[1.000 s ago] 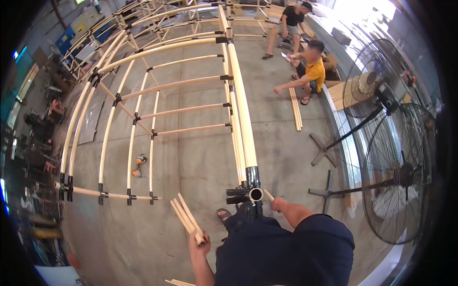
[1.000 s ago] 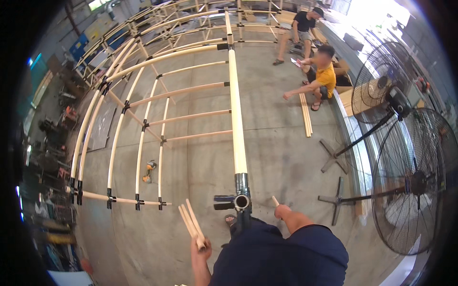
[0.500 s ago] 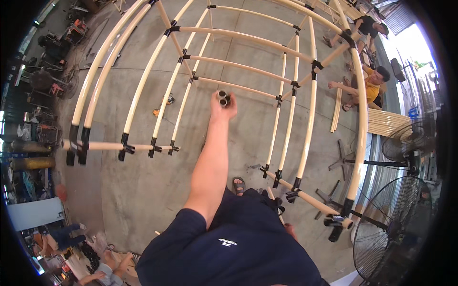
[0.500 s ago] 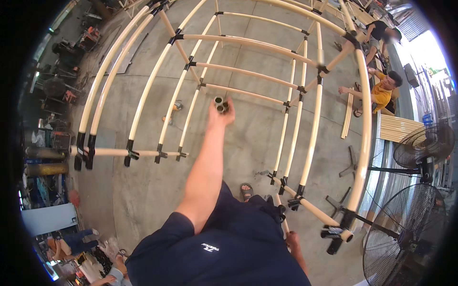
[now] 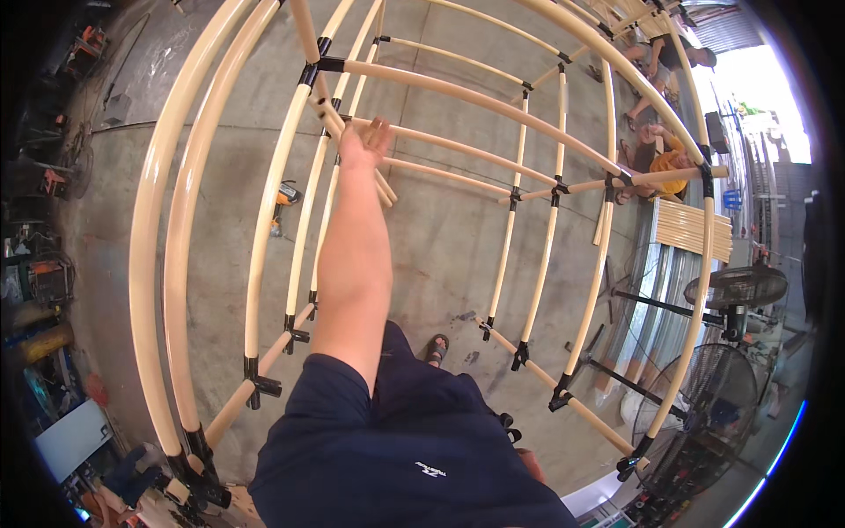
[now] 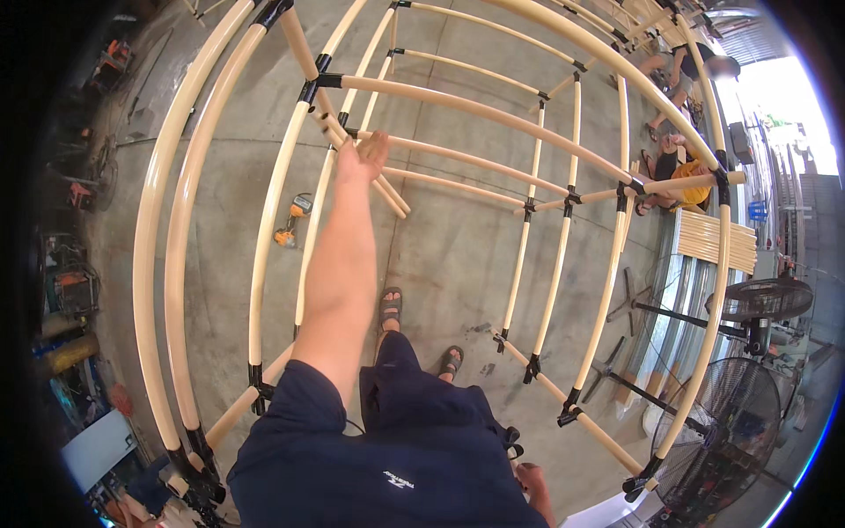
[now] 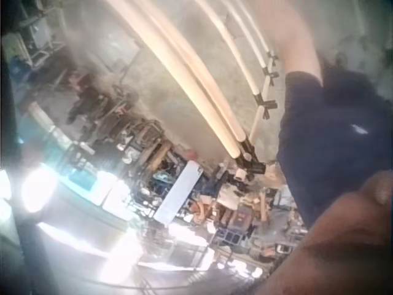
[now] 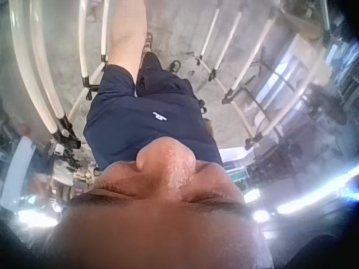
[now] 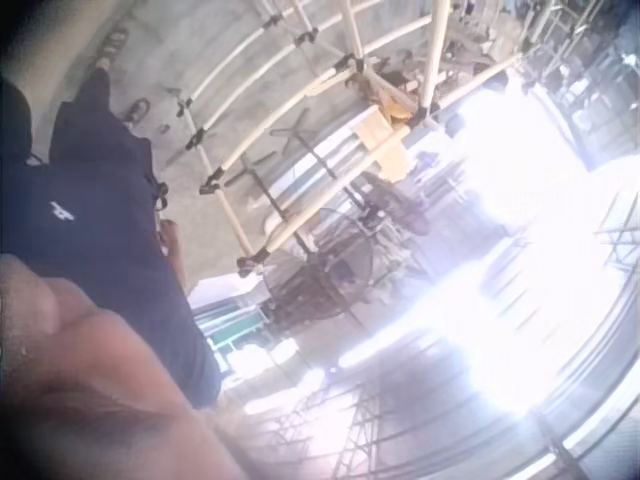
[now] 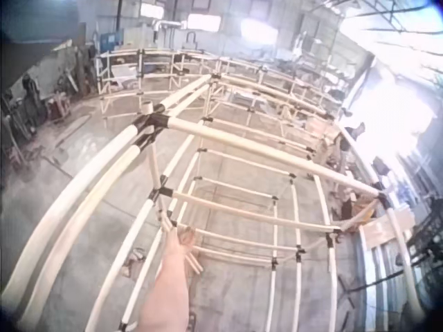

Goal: The person assembles a large frame structure by inserting poles into connectors and securing them using a power drill.

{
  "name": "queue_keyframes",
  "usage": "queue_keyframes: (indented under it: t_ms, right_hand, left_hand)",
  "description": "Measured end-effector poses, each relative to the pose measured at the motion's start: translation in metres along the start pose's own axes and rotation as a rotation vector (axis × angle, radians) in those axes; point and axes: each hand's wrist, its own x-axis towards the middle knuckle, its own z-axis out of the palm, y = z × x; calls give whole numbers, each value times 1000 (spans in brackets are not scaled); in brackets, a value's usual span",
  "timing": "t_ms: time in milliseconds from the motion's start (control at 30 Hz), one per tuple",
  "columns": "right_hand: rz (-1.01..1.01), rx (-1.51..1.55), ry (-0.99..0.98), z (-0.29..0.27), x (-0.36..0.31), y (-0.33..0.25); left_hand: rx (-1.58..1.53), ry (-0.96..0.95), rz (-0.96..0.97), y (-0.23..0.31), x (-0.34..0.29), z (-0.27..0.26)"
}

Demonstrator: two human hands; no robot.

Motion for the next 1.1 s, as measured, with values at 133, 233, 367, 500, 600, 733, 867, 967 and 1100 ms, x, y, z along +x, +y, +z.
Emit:
queue_keyframes:
  t_ms: [133, 233, 367, 500, 600, 733, 867, 967, 1100]
  right_hand:
    - [79, 189, 36, 7, 8, -46]
    - [-73, 184, 111, 23, 40, -36]
    - [-128, 159, 145, 3, 65, -71]
    - [-322, 205, 57, -41, 34, -118]
    - [-708, 34, 241, -40, 32, -82]
    - [-655, 346, 161, -9, 97, 37]
    - [-914, 72, 230, -30, 135, 97]
    - [-1157, -191, 226, -79, 106, 75]
    - [-1437, 61, 356, -138, 72, 75]
  left_hand:
    - [839, 18, 263, 36, 24, -41]
    - [1267, 60, 320, 53, 40, -129]
    - [1334, 171, 51, 49, -22, -284]
    - [1526, 281, -88, -5, -114, -381]
    - [1331, 38, -288, -70, -207, -317]
    - [946, -289, -88, -121, -245, -266]
    - [346, -695, 81, -121, -376, -177]
    - [196, -596, 352, -106, -449, -191]
    - [165, -667, 576, -92, -556, -187]
